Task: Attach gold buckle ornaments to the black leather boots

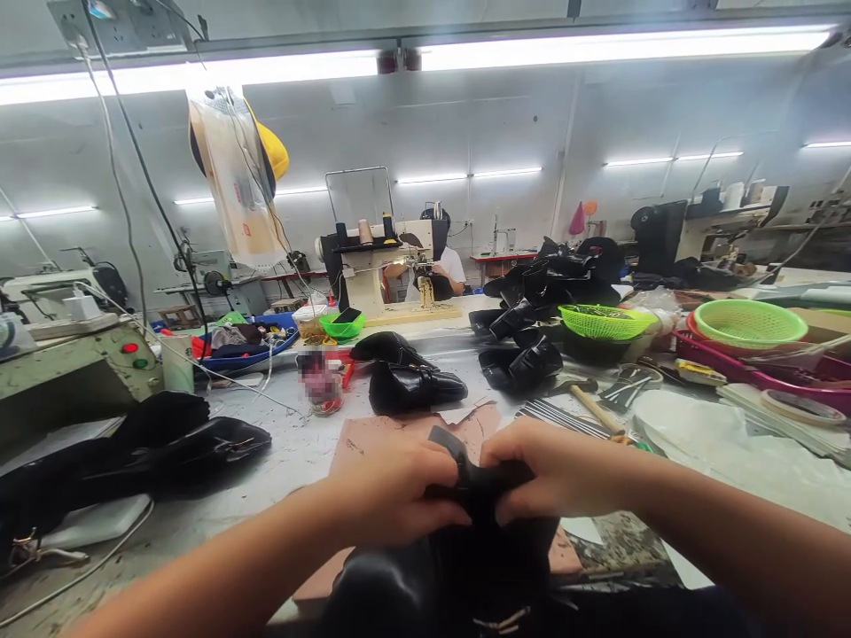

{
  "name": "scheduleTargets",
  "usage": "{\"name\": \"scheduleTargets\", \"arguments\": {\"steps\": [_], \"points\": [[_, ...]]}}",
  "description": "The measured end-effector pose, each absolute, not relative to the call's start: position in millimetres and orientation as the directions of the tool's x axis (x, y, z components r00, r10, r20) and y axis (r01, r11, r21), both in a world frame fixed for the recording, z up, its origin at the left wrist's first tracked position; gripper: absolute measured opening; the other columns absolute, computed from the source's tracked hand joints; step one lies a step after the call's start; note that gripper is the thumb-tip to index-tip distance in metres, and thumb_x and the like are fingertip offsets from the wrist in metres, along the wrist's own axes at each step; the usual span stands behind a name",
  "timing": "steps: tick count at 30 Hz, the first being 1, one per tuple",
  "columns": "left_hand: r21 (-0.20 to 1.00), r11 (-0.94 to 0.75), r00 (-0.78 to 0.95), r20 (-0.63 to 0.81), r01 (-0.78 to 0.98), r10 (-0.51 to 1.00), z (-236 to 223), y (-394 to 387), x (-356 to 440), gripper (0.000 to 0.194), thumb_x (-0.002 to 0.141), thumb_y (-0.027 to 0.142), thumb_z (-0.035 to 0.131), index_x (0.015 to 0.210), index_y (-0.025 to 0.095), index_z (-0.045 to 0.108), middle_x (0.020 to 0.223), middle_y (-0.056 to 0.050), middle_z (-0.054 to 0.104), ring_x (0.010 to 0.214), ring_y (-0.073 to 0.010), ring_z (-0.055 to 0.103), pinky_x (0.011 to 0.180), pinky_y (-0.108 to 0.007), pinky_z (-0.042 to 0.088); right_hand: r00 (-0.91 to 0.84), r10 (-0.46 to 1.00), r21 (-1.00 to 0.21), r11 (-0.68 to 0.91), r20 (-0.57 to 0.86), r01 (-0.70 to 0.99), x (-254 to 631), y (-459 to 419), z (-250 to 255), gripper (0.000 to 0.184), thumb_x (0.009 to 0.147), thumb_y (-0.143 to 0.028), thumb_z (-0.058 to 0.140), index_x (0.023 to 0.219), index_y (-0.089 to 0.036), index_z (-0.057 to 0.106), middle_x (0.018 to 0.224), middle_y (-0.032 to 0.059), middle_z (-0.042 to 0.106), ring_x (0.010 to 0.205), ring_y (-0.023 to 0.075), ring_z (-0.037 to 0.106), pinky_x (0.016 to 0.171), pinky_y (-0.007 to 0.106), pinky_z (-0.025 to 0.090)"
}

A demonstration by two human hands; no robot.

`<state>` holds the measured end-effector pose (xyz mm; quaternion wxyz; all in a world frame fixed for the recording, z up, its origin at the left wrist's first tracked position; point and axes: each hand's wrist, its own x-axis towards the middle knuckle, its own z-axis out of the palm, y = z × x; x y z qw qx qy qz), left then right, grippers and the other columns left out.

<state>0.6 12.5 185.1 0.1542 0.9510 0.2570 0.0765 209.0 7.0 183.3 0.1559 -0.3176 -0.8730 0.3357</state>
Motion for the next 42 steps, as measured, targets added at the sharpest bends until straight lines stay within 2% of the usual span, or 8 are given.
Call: {"name": "scheduleTargets", "arguments": {"steps": [6, 14, 20, 26, 30, 35, 39, 42], "points": [[0.518, -0.702, 0.859, -0.144, 0.489, 0.492, 185, 16, -2, 0.010, 0.083, 0.024, 0.055, 0.075, 0.018, 0.055, 0.068, 0.003, 0.051, 0.064, -0.0113, 0.047, 0.056, -0.020, 0.034, -0.776, 0.630, -0.764, 0.486, -0.030, 0.424, 208, 9, 177, 0.012, 0.064, -0.011, 0.071, 0.071, -0.014, 0.061, 0.062, -0.0078, 0.049, 0.056, 0.0063, 0.043, 0.050, 0.016, 0.032], [0.438, -0.721, 0.812, -0.035, 0.537, 0.583, 179, 30, -1, 0.025, 0.078, 0.033, 0.063, 0.063, 0.016, 0.055, 0.059, 0.003, 0.050, 0.059, -0.0104, 0.046, 0.055, -0.020, 0.033, -0.835, 0.545, -0.728, 0.540, -0.080, 0.422, 207, 14, 173, 0.021, 0.065, -0.008, 0.061, 0.084, -0.014, 0.060, 0.072, -0.0035, 0.054, 0.065, 0.0106, 0.048, 0.055, 0.018, 0.036], [0.402, -0.711, 0.796, -0.081, 0.577, 0.600, 188, 28, -4, 0.022, 0.072, 0.030, 0.071, 0.063, 0.015, 0.057, 0.054, 0.006, 0.044, 0.053, -0.0084, 0.039, 0.049, -0.020, 0.028, -0.811, 0.585, -0.761, 0.511, -0.034, 0.400, 204, 14, 166, 0.003, 0.072, -0.012, 0.058, 0.072, -0.014, 0.060, 0.061, -0.0056, 0.048, 0.057, 0.0081, 0.044, 0.053, 0.018, 0.034], [0.400, -0.741, 0.811, -0.007, 0.539, 0.585, 189, 29, -8, 0.023, 0.076, 0.030, 0.065, 0.061, 0.015, 0.055, 0.055, 0.005, 0.046, 0.055, -0.0092, 0.041, 0.052, -0.021, 0.030, -0.826, 0.564, -0.730, 0.555, -0.023, 0.399, 202, 14, 173, 0.019, 0.069, -0.009, 0.059, 0.087, -0.015, 0.063, 0.075, -0.0020, 0.058, 0.068, 0.0121, 0.051, 0.060, 0.020, 0.039], [0.456, -0.734, 0.807, 0.058, 0.503, 0.588, 182, 33, -11, 0.018, 0.078, 0.030, 0.061, 0.068, 0.015, 0.057, 0.063, 0.003, 0.051, 0.062, -0.0113, 0.045, 0.057, -0.022, 0.032, -0.775, 0.616, -0.751, 0.577, 0.141, 0.322, 195, 17, 168, 0.005, 0.070, -0.014, 0.063, 0.075, -0.014, 0.063, 0.070, -0.0025, 0.056, 0.067, 0.0122, 0.049, 0.063, 0.021, 0.038], [0.532, -0.738, 0.867, 0.015, 0.415, 0.498, 183, 43, -19, 0.013, 0.079, 0.028, 0.058, 0.078, 0.016, 0.059, 0.073, 0.000, 0.057, 0.069, -0.0128, 0.050, 0.062, -0.021, 0.037, -0.822, 0.560, -0.775, 0.564, 0.106, 0.285, 198, 22, 165, 0.011, 0.072, -0.013, 0.060, 0.082, -0.014, 0.061, 0.075, -0.0019, 0.056, 0.070, 0.0125, 0.050, 0.065, 0.022, 0.040], [0.394, -0.757, 0.817, 0.023, 0.522, 0.576, 181, 41, -16, 0.013, 0.079, 0.030, 0.059, 0.077, 0.017, 0.060, 0.076, -0.001, 0.061, 0.069, -0.0142, 0.052, 0.064, -0.023, 0.038, -0.856, 0.507, -0.707, 0.642, 0.100, 0.297, 200, 27, 171, 0.027, 0.068, -0.008, 0.062, 0.093, -0.016, 0.062, 0.084, -0.0008, 0.060, 0.079, 0.0142, 0.053, 0.070, 0.023, 0.040], [0.263, -0.751, 0.753, 0.116, 0.606, 0.648, 178, 32, -8, 0.012, 0.080, 0.028, 0.058, 0.075, 0.017, 0.059, 0.073, -0.001, 0.060, 0.069, -0.0155, 0.052, 0.063, -0.025, 0.036, -0.811, 0.574, -0.635, 0.670, 0.113, 0.386, 194, 31, 172, 0.020, 0.069, -0.015, 0.067, 0.089, -0.017, 0.065, 0.080, -0.0021, 0.062, 0.075, 0.0141, 0.053, 0.068, 0.022, 0.040]]}}
